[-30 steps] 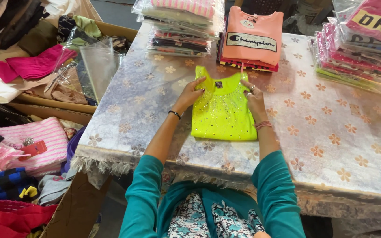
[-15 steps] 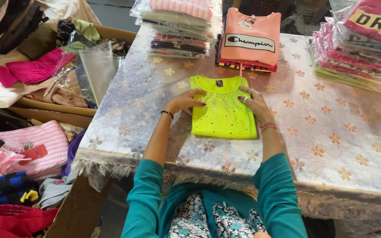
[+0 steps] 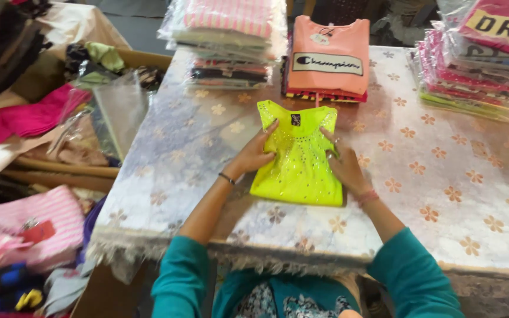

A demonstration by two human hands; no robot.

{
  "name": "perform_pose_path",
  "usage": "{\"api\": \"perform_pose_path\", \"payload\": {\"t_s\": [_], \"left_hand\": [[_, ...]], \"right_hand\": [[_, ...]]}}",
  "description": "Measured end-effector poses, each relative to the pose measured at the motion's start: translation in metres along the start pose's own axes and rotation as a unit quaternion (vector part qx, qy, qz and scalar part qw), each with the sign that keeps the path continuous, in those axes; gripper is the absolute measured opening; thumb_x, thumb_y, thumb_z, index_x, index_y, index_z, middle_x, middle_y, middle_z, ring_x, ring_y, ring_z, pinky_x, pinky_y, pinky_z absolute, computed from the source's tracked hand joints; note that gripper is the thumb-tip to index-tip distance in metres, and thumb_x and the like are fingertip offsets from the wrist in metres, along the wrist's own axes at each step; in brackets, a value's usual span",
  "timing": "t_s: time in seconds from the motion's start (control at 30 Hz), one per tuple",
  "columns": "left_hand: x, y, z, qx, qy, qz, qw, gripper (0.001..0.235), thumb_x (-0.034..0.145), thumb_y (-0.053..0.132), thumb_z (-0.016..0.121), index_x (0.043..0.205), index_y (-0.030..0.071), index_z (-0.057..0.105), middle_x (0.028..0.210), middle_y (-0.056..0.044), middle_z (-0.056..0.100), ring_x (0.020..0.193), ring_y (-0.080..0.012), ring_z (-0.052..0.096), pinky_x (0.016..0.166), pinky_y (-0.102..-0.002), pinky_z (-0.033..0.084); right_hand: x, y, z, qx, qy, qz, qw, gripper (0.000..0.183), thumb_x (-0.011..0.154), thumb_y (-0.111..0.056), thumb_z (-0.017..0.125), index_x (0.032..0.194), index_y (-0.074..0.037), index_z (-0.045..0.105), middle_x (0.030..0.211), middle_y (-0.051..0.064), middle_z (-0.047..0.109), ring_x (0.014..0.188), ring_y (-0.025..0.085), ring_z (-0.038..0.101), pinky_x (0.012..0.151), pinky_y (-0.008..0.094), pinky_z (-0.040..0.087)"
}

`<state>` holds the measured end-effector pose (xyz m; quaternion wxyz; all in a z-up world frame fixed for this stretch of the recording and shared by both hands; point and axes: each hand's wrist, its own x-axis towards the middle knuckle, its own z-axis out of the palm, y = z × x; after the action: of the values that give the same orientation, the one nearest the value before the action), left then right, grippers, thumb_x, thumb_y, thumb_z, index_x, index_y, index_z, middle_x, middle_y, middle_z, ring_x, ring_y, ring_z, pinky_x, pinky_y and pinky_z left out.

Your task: The person folds a lime green shirt, a black t-shirt, and a grey t-shirt on a table covered with a floral tablecloth. They smooth out each garment, fold the sleeves and sides, and stack the folded items on top of a pile of other clothes.

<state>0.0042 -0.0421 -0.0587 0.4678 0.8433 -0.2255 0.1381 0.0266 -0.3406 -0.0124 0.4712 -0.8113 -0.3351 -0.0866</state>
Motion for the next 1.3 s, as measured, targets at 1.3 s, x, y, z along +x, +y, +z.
{"api": "perform_pose_path", "payload": {"t_s": [1.3], "left_hand": [[0.270,-0.016,0.025,0.295,0.316,-0.209,0.878,0.045,0.092,0.025,0.068,0.123,-0.005,0.054,0.116,-0.025,0.063,0.101,-0.0381,0.068,0.078,-0.047,0.058]], "right_hand": [[0.265,0.189,-0.092,0.188,0.144,0.181,0.955,0.060,0.091,0.000,0.064,0.148,0.003,0.044,0.111,0.014,0.072,0.093,0.014,0.070,0.078,0.026,0.056]]}}
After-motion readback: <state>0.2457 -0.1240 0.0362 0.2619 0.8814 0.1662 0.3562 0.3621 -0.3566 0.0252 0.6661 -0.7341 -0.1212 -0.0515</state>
